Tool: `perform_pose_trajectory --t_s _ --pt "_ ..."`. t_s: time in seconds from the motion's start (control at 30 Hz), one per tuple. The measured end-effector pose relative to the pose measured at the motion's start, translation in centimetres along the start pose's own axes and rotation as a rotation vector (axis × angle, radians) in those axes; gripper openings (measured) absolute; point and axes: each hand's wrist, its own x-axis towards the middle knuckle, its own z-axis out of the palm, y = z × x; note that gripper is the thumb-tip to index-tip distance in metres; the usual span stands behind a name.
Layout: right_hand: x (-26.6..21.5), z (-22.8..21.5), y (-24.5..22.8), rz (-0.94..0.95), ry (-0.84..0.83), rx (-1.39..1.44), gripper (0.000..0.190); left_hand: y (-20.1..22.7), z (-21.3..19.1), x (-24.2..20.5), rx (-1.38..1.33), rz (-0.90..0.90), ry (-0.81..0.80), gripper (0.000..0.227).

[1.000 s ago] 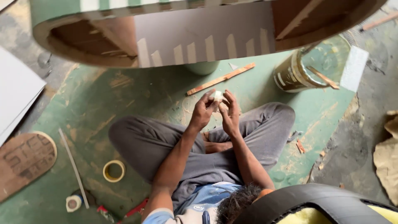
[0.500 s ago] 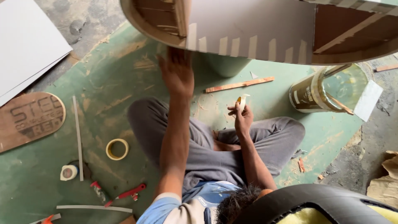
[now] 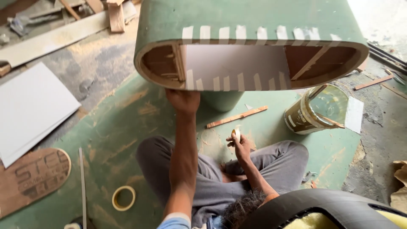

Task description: The person sits on the workshop floor and applies strips of masking tape along the edge of a curved wooden furniture panel, pressing each strip down and tearing pieces of tape by hand. They smooth the tape over the surface and reposition the panel between strips.

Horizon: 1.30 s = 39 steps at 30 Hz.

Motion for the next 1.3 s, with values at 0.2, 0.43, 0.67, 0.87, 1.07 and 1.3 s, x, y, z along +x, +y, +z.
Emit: perform_pose_trajectory --t_s 0.2,0.43,0.67,0.87,1.07,1.3 --pt "1.3 -0.5 -0.2 -0.008 -0.02 0.009 0.034 5.6 -10.2 -9.3 0.33 0.105 0.47 0.042" --pt "-0.7 0.6 -3.2 -0.021 -0.063 0.116 0.031 -1.3 -8.3 -10.3 1.546 0.02 0.56 0.008" --pt "-0.4 -0.5 -1.8 -0.042 -0.103 0.18 0.03 -7.2 -6.5 -13.3 1.76 -0.399 0.519 0.023" --pt "-0.1 -0.5 -2.6 0.005 -0.05 0.159 0.03 -9.1 7.1 -8.1 2.074 0.051 -0.125 0.019" --pt "0.2 0.1 -1.5 0.005 -0.107 0.205 0.03 -8.3 24.3 5.7 2.362 0.349 -1.199 0.048" --pt "0.6 -0.1 -1.8 0.059 -0.1 0.174 0.03 -9.1 25.9 16.0 2.682 -0.657 -1.264 0.074"
